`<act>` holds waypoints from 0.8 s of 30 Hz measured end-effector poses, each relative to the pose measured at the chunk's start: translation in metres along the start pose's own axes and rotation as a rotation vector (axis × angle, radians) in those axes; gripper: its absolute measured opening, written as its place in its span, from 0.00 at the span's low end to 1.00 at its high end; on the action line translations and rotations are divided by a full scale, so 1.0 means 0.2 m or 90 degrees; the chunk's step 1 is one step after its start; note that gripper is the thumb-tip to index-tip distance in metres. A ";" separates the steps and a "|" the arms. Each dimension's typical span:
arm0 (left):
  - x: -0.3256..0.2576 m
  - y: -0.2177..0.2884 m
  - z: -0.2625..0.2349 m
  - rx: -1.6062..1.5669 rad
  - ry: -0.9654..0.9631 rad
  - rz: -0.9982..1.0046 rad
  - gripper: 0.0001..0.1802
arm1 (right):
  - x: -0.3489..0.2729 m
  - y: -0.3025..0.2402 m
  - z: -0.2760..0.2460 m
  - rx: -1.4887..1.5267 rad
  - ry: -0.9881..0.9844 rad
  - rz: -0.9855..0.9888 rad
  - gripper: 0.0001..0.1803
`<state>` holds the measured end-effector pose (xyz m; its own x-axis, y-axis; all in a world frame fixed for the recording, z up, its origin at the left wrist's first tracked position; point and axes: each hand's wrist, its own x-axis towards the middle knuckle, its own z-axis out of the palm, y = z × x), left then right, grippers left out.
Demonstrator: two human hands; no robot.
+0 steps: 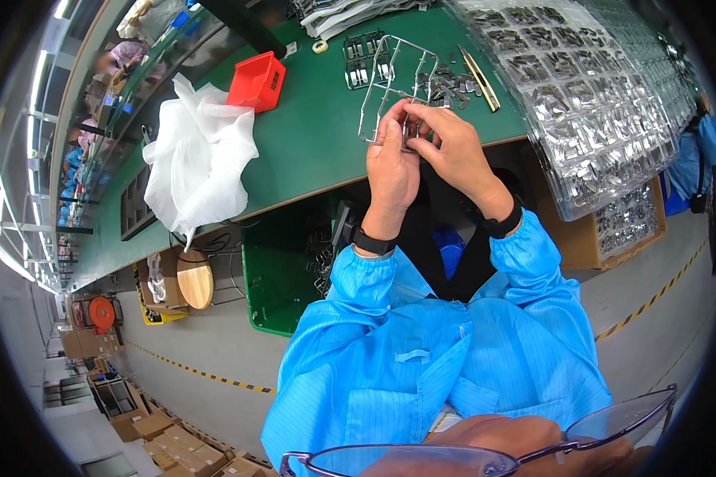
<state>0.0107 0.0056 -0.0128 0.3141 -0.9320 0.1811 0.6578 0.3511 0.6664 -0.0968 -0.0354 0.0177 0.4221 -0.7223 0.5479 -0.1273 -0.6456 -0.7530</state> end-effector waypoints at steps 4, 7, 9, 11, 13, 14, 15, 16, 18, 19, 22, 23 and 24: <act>-0.01 0.01 0.01 0.060 0.034 0.002 0.19 | -0.03 0.00 0.03 -0.035 -0.004 -0.004 0.23; -0.02 0.00 0.04 0.110 0.014 0.065 0.19 | -0.06 -0.01 0.08 -0.150 0.056 -0.097 0.22; -0.03 0.00 0.05 0.131 0.018 0.077 0.19 | -0.10 -0.03 0.12 -0.251 0.110 -0.157 0.19; -0.04 0.00 0.06 0.135 0.019 0.085 0.19 | -0.10 -0.03 0.13 -0.235 0.121 -0.128 0.18; -0.04 0.00 0.06 0.089 0.025 0.064 0.19 | -0.10 -0.04 0.12 -0.209 0.127 -0.111 0.17; -0.04 0.00 0.05 0.041 0.030 0.039 0.19 | -0.10 -0.04 0.11 -0.236 0.099 -0.113 0.17; -0.04 0.00 0.05 0.042 0.031 0.041 0.19 | -0.10 -0.05 0.10 -0.262 0.072 -0.114 0.17; -0.05 0.00 0.04 0.034 0.038 0.014 0.19 | -0.10 -0.05 0.09 -0.261 0.071 -0.116 0.17; -0.05 0.00 0.03 0.023 0.046 -0.011 0.19 | -0.10 -0.05 0.07 -0.258 -0.001 -0.130 0.19; -0.06 0.01 0.02 0.013 0.030 -0.014 0.19 | -0.09 -0.05 0.05 -0.263 -0.001 -0.131 0.19; -0.07 0.04 0.00 -0.041 0.018 -0.053 0.19 | -0.09 -0.04 0.04 -0.289 -0.065 -0.192 0.21; -0.07 0.06 0.00 -0.081 0.025 -0.098 0.19 | -0.10 -0.03 0.04 -0.280 -0.059 -0.220 0.22; -0.08 0.07 0.00 -0.082 0.019 -0.088 0.19 | -0.10 -0.03 0.05 -0.268 -0.055 -0.247 0.22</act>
<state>0.0148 0.0252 -0.0053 0.2338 -0.9697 0.0714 0.7777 0.2306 0.5848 -0.0957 -0.0144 0.0087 0.5781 -0.4014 0.7104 -0.2876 -0.9150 -0.2830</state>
